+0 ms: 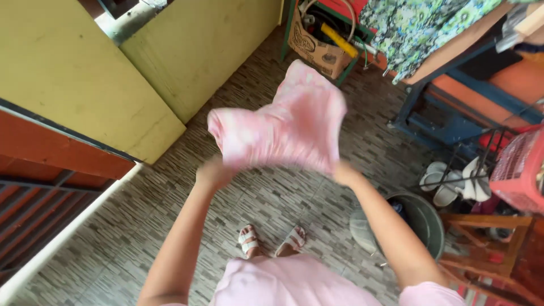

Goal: The person buttons a beige short-sleeved shirt and hangs it on a hanger. Then they take a floral top and a pink patterned short from a metal basin, place each on a hanger, and hang them on a rack. Finally, they pick up a pair of blue jeans from the basin and begin to handle them.

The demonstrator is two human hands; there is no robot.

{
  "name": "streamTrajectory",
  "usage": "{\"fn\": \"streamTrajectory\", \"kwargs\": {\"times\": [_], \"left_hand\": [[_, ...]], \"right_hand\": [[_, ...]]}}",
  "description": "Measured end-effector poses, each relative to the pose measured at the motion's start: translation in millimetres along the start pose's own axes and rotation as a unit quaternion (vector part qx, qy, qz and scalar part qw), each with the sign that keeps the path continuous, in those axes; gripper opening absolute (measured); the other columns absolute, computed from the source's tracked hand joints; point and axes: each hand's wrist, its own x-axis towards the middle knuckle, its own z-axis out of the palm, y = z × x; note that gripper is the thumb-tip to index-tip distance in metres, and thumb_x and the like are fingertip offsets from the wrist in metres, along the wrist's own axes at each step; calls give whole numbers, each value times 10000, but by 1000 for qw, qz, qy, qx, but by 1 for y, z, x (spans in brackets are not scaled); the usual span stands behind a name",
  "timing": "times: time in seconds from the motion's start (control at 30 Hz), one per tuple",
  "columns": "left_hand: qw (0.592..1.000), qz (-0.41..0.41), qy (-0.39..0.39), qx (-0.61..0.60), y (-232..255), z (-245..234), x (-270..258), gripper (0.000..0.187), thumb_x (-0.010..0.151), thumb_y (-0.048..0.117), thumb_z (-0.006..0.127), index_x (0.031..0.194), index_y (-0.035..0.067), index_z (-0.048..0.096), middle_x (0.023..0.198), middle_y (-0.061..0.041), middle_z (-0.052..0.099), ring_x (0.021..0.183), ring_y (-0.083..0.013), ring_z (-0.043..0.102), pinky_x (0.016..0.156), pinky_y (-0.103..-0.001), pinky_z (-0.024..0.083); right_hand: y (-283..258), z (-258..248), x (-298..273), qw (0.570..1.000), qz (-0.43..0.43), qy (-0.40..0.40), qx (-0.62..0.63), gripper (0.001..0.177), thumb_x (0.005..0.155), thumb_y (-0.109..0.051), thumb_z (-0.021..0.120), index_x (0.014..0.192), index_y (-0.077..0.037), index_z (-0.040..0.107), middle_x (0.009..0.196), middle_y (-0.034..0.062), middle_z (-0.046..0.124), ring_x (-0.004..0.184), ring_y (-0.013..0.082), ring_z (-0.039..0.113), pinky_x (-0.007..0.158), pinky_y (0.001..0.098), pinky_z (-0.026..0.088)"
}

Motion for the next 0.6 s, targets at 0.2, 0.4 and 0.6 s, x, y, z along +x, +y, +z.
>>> {"fn": "streamTrajectory", "kwargs": {"times": [0.2,0.4,0.6], "left_hand": [[979,-3,-198,-36,54,4,0,619,931,528,618,1237,-9,652,1155,-299,708,1096,-492,677,940,-603,539],[966,102,-27,-235,158,16,17,482,788,298,839,1126,14,646,1537,-278,457,1297,-501,549,1022,-580,516],[964,-16,83,-251,168,14,32,121,786,113,673,737,209,619,746,30,637,757,-204,709,634,-355,550]], "right_hand": [[-13,-8,69,959,129,-65,244,534,956,27,472,1376,-256,641,1203,207,658,949,345,748,609,467,663],[-152,-73,53,973,-119,-50,193,692,767,108,454,1273,-278,725,1268,68,722,1314,273,589,1144,437,434],[-246,-137,28,930,-318,-150,110,575,796,19,582,1334,-172,650,1279,168,685,1249,391,611,1038,529,503]]}}
